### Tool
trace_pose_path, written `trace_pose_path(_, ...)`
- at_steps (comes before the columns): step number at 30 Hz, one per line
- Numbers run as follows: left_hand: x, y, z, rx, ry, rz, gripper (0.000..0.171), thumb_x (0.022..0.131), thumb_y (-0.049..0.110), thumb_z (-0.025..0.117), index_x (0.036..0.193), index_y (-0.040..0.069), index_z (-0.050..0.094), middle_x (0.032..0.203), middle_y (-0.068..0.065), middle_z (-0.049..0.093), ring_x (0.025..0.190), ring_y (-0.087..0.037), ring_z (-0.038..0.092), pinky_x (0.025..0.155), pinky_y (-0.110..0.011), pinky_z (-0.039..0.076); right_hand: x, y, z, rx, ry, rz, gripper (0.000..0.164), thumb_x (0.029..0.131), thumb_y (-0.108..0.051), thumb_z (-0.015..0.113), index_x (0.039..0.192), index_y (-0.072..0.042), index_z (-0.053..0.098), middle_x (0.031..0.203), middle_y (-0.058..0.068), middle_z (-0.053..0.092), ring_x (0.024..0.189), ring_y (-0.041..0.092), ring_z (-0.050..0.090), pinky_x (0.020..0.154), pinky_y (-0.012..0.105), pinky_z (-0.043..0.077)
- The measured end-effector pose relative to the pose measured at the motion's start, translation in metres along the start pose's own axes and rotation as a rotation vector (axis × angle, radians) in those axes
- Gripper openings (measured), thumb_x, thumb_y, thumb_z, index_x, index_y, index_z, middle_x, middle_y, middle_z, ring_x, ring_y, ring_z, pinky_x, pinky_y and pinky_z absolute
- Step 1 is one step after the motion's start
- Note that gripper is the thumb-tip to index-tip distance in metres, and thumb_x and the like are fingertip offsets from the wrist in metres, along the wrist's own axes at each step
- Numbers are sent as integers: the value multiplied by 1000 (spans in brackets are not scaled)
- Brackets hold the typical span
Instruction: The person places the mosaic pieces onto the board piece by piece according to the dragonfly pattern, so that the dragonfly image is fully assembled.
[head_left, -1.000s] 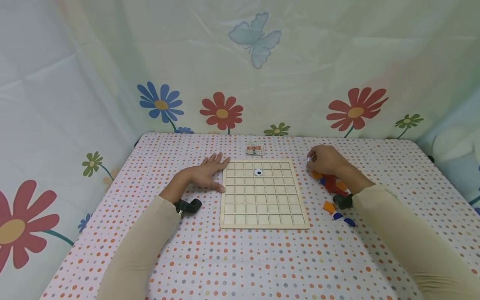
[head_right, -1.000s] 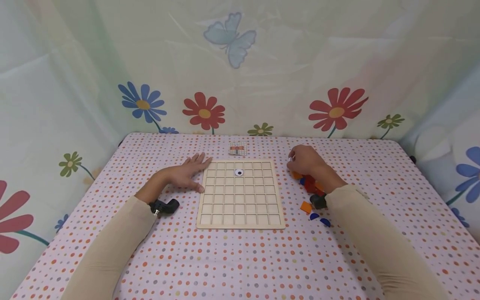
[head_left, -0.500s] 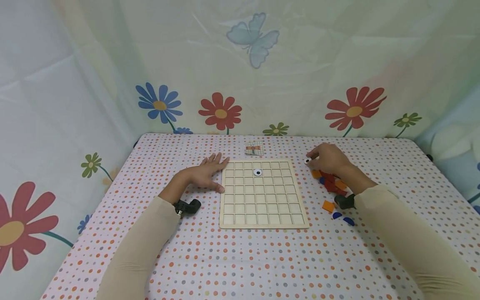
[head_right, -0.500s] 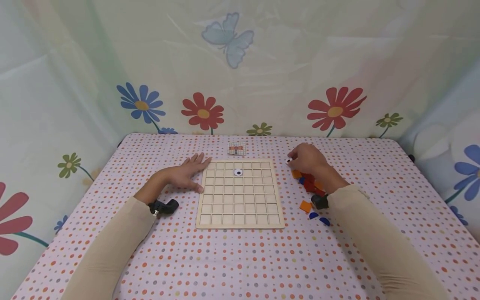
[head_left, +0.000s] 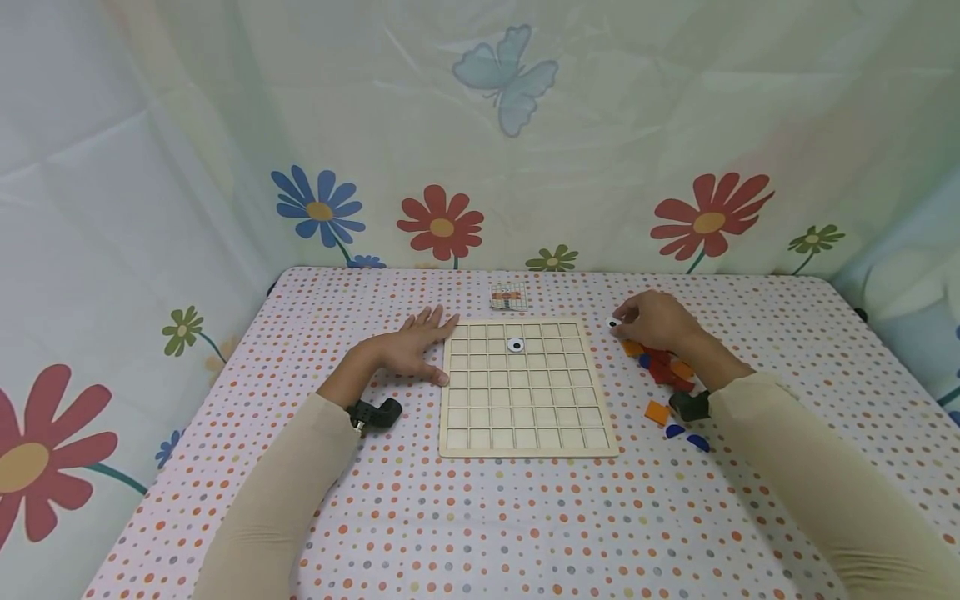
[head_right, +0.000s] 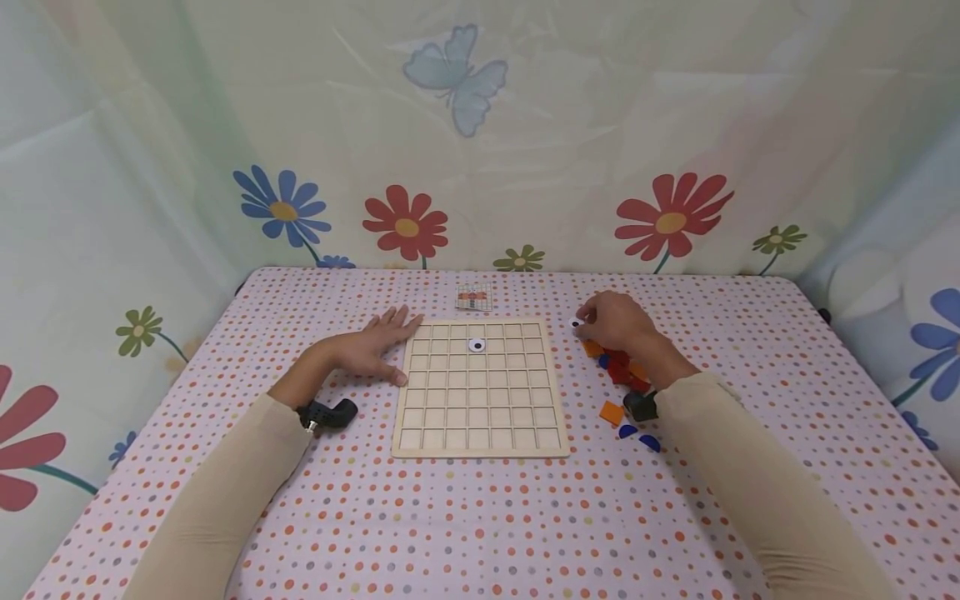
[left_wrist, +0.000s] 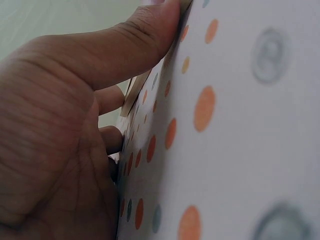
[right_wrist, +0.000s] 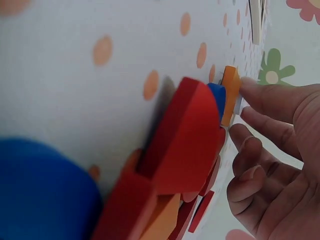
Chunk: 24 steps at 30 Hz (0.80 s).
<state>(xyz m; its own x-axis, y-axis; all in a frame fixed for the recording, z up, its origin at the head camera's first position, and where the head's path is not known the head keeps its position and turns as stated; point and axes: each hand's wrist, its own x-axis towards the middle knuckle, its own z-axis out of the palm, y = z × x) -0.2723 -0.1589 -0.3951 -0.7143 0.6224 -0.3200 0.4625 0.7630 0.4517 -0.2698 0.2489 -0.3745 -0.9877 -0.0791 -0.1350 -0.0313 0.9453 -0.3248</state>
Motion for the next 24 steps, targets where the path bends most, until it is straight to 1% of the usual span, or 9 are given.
trace_pose_path(5, 1, -1, 1, -2, -2, -1, 107, 85, 48, 72, 160, 18, 1, 165, -14, -15, 152, -32, -19, 124, -51, -9, 0, -3, 1, -14, 6, 21, 39, 91, -26, 70, 120, 1, 67, 112, 23, 66, 92, 31, 61, 80, 44, 52)
trace_pose_path(11, 2, -1, 0, 0, -4, -4, 107, 86, 48, 72, 160, 19, 0, 165, -13, -16, 152, -32, -19, 124, -51, -9, 0, -5, 3, -37, 26, 17, 36, 92, -23, 68, 117, 4, 67, 111, 23, 67, 89, 30, 62, 81, 44, 54)
trace_pose_path(18, 0, 0, -2, 15, -6, -12, 108, 85, 49, 72, 160, 19, -1, 165, -13, -16, 152, -32, -19, 124, -51, -9, 0, -10, 1, -73, 23, 15, 36, 92, -23, 68, 114, 5, 67, 109, 22, 67, 86, 29, 60, 81, 44, 54)
trace_pose_path(22, -1, 0, -1, 15, -4, -7, 108, 85, 49, 72, 160, 18, 0, 165, -14, -16, 152, -33, -18, 124, -52, -9, -2, -13, 0, -93, 10, 8, 36, 90, -25, 69, 112, 5, 67, 105, 21, 68, 83, 27, 60, 78, 43, 54)
trace_pose_path(24, 0, 1, -1, 11, -2, -2, 108, 85, 49, 72, 160, 17, 0, 165, -15, -15, 152, -34, -18, 124, -52, -9, -2, -12, -1, -113, 7, 0, 37, 89, -27, 70, 109, 4, 68, 100, 18, 69, 80, 25, 60, 75, 42, 54)
